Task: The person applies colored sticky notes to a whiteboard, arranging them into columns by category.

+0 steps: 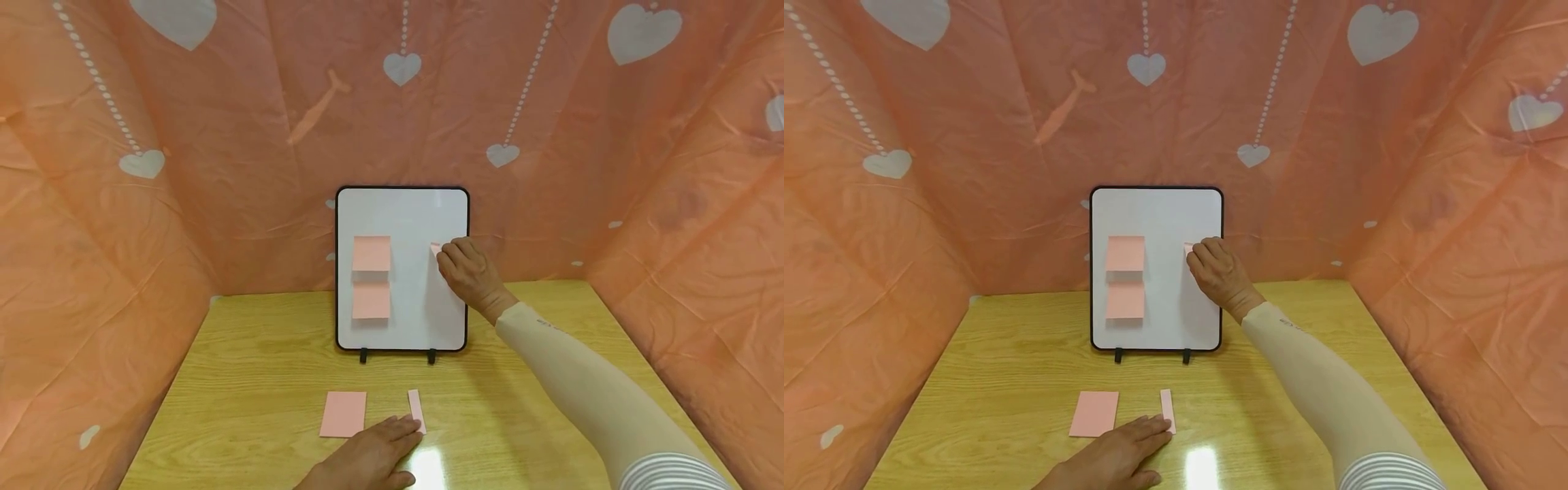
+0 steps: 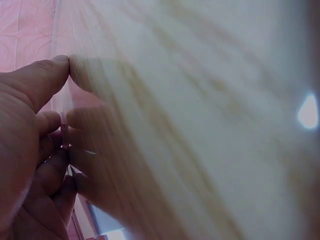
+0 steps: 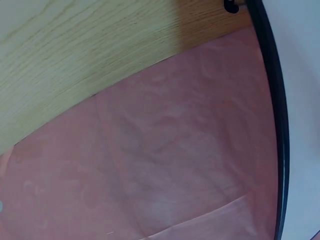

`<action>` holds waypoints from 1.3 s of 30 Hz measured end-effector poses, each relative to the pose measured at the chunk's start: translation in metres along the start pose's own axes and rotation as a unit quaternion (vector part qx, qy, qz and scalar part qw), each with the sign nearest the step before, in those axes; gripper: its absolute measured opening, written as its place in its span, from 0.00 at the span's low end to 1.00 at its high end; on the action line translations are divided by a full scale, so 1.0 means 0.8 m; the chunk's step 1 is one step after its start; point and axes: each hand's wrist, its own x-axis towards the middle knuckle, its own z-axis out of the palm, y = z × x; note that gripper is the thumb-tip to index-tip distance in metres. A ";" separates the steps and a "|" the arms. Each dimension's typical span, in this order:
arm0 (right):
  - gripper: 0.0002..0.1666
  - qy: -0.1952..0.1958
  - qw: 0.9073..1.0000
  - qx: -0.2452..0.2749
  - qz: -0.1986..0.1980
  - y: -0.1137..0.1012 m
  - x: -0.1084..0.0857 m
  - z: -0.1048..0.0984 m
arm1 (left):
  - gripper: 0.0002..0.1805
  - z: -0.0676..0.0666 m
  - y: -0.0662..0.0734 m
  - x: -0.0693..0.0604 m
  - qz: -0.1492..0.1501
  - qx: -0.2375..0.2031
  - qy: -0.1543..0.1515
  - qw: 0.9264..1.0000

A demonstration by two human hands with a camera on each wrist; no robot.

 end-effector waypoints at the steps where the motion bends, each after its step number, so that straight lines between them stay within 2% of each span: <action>1: 0.11 0.001 1.000 -0.001 -0.001 0.001 0.001 0.001 | 0.36 0.000 0.000 0.000 0.001 -0.002 0.000 1.000; 8: 0.10 0.000 1.000 -0.001 0.000 0.004 0.001 0.005 | 0.36 -0.001 -0.002 0.002 0.006 -0.004 -0.007 1.000; 15: 0.12 0.000 1.000 -0.004 -0.007 0.007 0.003 0.010 | 0.36 -0.001 -0.003 0.002 0.006 -0.006 -0.012 1.000; 31: 0.06 -0.021 1.000 0.007 -0.001 0.003 -0.002 0.017 | 0.35 0.001 -0.005 0.001 0.007 -0.003 -0.002 1.000; 35: 0.07 -0.038 0.999 0.005 -0.005 0.001 -0.005 0.019 | 0.34 0.003 -0.005 0.000 0.010 -0.006 0.004 1.000; 39: 0.05 -0.073 0.997 0.002 -0.011 -0.002 -0.007 0.020 | 0.34 0.005 -0.006 0.000 0.020 0.001 0.012 1.000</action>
